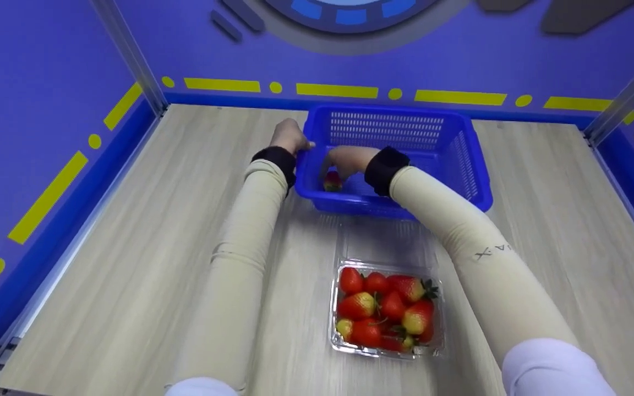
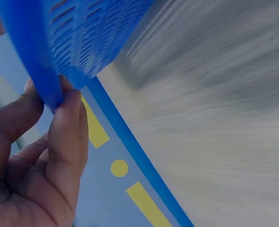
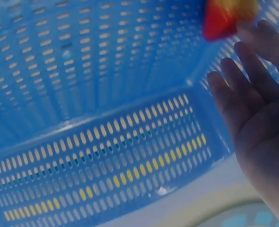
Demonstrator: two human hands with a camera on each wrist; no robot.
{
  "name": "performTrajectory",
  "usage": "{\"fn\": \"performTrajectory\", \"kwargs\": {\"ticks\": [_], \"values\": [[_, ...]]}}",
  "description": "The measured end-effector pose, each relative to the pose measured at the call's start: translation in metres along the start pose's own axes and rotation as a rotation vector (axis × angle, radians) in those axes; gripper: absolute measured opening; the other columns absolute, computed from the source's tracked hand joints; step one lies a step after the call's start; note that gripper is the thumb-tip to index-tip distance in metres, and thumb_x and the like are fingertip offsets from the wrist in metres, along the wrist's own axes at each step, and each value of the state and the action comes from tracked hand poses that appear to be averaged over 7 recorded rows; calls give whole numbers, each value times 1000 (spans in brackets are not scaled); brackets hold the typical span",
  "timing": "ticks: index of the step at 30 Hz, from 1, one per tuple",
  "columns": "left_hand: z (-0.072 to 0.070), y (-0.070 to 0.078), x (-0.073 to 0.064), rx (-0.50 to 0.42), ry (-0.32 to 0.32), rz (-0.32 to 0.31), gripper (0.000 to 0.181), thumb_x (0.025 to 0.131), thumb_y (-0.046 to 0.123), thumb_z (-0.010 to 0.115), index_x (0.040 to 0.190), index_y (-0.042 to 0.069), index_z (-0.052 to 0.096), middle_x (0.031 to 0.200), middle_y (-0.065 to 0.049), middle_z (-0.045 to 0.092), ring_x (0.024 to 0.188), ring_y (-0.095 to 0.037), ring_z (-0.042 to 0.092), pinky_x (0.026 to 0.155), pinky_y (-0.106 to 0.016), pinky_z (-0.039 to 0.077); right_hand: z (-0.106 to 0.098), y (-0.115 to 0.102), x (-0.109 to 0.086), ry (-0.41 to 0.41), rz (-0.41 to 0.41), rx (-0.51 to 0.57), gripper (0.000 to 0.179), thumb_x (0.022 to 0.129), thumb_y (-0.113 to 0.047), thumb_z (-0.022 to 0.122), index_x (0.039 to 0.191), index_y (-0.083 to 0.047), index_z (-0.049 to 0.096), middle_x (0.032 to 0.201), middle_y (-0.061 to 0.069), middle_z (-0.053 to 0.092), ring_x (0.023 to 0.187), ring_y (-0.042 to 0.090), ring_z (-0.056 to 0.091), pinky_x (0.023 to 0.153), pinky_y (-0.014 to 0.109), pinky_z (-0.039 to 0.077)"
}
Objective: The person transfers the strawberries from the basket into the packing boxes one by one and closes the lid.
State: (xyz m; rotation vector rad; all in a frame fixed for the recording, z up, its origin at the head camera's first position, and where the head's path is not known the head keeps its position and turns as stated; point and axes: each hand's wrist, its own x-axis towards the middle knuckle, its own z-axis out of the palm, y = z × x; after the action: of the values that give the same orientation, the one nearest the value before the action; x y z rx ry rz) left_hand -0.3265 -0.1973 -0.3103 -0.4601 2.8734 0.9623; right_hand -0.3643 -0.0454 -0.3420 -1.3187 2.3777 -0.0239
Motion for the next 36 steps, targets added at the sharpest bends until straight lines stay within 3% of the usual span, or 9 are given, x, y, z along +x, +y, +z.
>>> {"fn": "performTrajectory", "kwargs": {"ticks": [3, 7, 12, 17, 20, 24, 28, 32, 36], "values": [[-1, 3, -3, 7, -37, 2, 48, 94, 17, 74, 133, -8, 60, 134, -21, 67, 121, -30, 68, 106, -35, 56, 8, 4, 0, -1, -44, -22, 30, 93, 5, 60, 118, -2, 75, 112, 15, 74, 89, 23, 60, 92, 37, 57], [-3, 5, -5, -26, -76, -14, 45, 96, 17, 72, 132, -7, 62, 126, -20, 70, 100, -25, 70, 88, -30, 61, 12, 9, -3, 16, -35, -26, 30, 88, 10, 60, 112, 0, 75, 105, 15, 74, 81, 19, 54, 82, 36, 56], [-1, 8, -2, -54, -94, -29, 38, 95, 19, 73, 124, -5, 66, 93, -9, 62, 61, -12, 54, 51, -18, 46, 14, 15, -8, 40, -48, 15, 29, 85, 10, 62, 111, 4, 73, 107, 19, 74, 93, 30, 67, 91, 43, 59], [1, 11, 4, -57, -111, -27, 38, 95, 16, 73, 124, -6, 66, 83, -6, 55, 51, -9, 49, 43, -17, 43, 10, 24, -17, 81, 8, 63, 38, 84, 1, 70, 121, 3, 72, 118, 22, 74, 112, 36, 69, 102, 46, 57], [-1, 13, 3, -58, -127, -12, 38, 96, 13, 71, 128, -6, 64, 96, -12, 65, 59, -12, 54, 51, -18, 51, 3, 31, -29, 111, 65, 127, 40, 86, -5, 74, 125, 3, 70, 120, 24, 73, 112, 36, 69, 101, 47, 57], [-5, 17, -2, -17, -121, 40, 41, 98, 16, 66, 131, -7, 61, 125, -18, 68, 85, -20, 64, 82, -29, 62, -6, 41, -51, 220, 79, 229, 42, 86, -6, 77, 126, 5, 68, 120, 27, 72, 111, 39, 69, 99, 49, 58], [-13, 27, -7, -5, -37, 155, 48, 101, 22, 60, 140, -7, 56, 144, -19, 61, 126, -27, 62, 112, -35, 51, -14, 48, -75, 327, 79, 257, 41, 86, -4, 76, 126, 4, 68, 117, 27, 73, 108, 39, 70, 98, 49, 58], [-31, 36, -26, -173, -9, 267, 57, 104, 22, 57, 153, 0, 42, 157, -14, 51, 144, -24, 52, 120, -31, 44, -21, 41, -107, 419, 75, 268, 44, 88, -5, 76, 130, 2, 66, 118, 25, 72, 107, 37, 70, 98, 50, 59], [-43, 29, -71, -454, -83, 347, 53, 102, 16, 59, 152, 3, 46, 149, -16, 59, 133, -24, 62, 110, -31, 53, -23, 19, -150, 548, 6, 244, 45, 89, -6, 78, 131, 2, 66, 121, 23, 70, 107, 35, 68, 95, 51, 60]]}}
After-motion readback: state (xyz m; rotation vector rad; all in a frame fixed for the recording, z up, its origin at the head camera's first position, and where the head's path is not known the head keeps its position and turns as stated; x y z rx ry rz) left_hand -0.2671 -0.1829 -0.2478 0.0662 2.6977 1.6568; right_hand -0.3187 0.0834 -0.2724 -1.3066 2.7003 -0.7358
